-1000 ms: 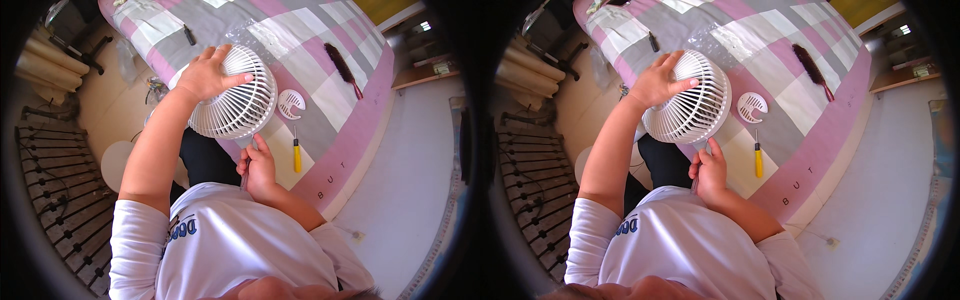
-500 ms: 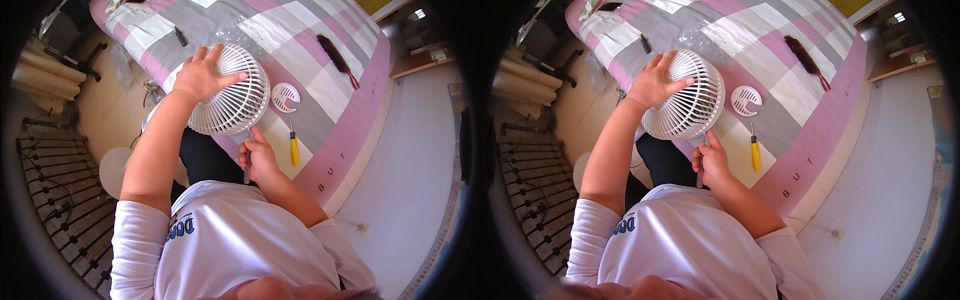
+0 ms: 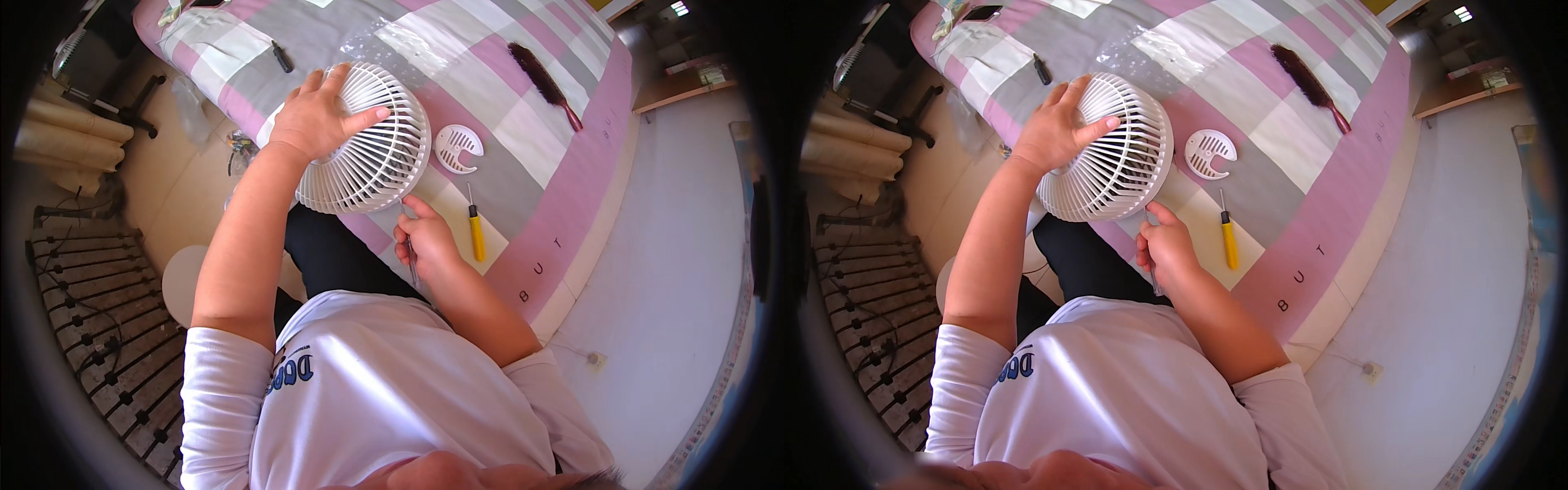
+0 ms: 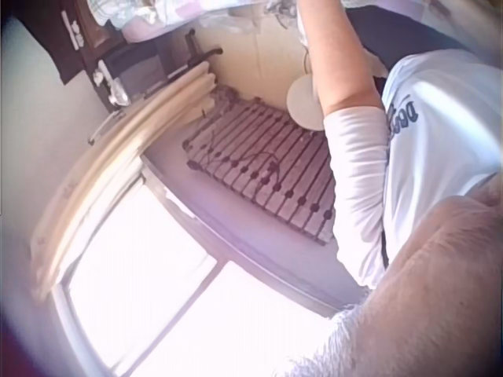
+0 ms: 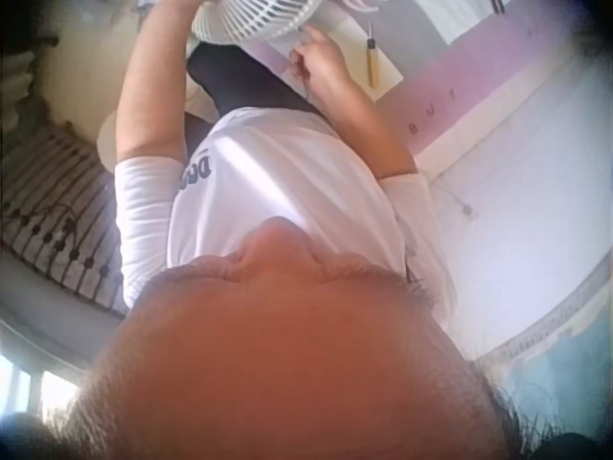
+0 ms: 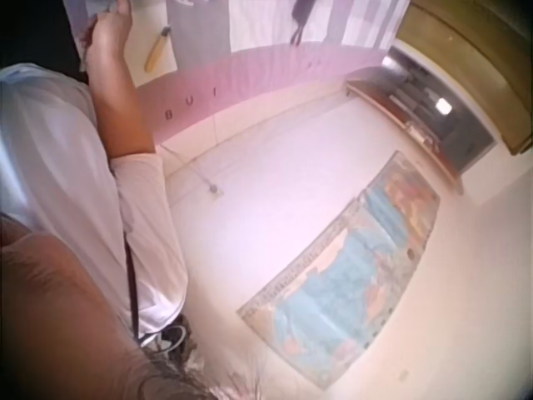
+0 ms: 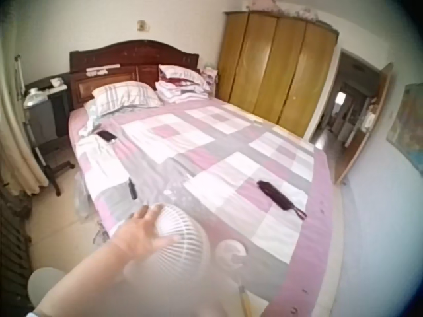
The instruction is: The person disassembles a white pedestal fan by hand and with a screwdriver. They remove the front grille, unscrew and remove the fan blade, and then unscrew the central nut to detach the rear grille.
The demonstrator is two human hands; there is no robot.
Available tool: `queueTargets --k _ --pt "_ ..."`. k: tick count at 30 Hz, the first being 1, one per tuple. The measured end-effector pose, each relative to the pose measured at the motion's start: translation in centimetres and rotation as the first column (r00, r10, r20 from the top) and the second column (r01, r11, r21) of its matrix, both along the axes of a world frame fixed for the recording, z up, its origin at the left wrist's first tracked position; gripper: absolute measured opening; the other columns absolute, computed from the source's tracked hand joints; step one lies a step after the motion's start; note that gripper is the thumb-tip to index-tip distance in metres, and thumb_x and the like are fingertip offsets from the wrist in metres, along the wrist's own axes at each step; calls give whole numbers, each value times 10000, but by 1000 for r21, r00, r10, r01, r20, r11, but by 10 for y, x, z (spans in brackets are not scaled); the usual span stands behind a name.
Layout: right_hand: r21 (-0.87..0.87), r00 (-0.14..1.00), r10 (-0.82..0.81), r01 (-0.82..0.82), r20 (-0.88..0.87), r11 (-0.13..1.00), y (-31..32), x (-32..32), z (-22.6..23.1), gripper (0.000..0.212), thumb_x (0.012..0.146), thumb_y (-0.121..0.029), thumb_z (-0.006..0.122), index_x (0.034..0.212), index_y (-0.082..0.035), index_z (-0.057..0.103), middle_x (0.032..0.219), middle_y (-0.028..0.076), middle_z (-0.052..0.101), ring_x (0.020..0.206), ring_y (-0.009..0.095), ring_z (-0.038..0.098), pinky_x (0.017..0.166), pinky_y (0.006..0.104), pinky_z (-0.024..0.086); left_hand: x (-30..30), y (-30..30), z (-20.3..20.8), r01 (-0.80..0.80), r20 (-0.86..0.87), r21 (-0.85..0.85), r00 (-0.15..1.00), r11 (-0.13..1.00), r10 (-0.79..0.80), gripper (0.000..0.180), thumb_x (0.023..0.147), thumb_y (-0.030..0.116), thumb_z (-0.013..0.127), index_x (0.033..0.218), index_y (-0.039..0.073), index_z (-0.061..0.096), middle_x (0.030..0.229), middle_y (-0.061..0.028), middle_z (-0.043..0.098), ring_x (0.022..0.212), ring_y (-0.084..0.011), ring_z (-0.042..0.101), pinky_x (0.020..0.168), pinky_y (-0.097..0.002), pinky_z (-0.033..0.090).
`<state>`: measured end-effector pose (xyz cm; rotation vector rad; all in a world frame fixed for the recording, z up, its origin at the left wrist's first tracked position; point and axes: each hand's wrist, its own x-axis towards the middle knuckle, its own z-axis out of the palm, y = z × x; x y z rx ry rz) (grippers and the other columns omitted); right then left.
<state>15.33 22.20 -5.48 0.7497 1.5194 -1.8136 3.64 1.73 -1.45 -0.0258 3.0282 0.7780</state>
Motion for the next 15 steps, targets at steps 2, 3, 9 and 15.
queueTargets --k 2,3,9,15 --pt "1 1000 -12 12 20 1000 3 -2 -7 519 990 -102 485 1490 -139 350 679 47 532 472 178 453 438 314 358 0 3 0 0 -5 -5 1000 1000 0 1126 640 879 572 1508 197 353 1529 -170 344 1377 -424 365 1089 -485 387" --pt "-25 999 -31 32 42 999 4 -2 -12 527 992 -104 486 1497 -151 342 685 49 534 476 178 454 441 313 359 2 3 0 -5 -12 -19 1000 1000 5 1124 639 879 574 1507 199 355 1530 -165 344 1375 -424 368 1085 -486 391" --pt "-111 998 -47 51 42 993 9 -3 -22 576 1004 -126 477 1537 -218 279 716 41 540 506 168 456 444 297 352 6 12 2 -12 -50 -88 999 996 8 1076 684 842 576 1499 170 369 1492 -219 378 1361 -435 382 1098 -470 362" --pt "-148 996 -42 54 81 987 17 -9 -40 590 992 -119 466 1542 -217 275 704 26 524 500 145 430 442 289 342 8 23 9 -15 -9 -133 1000 991 14 1093 700 833 572 1518 151 328 1501 -276 347 1392 -450 331 1132 -467 315"
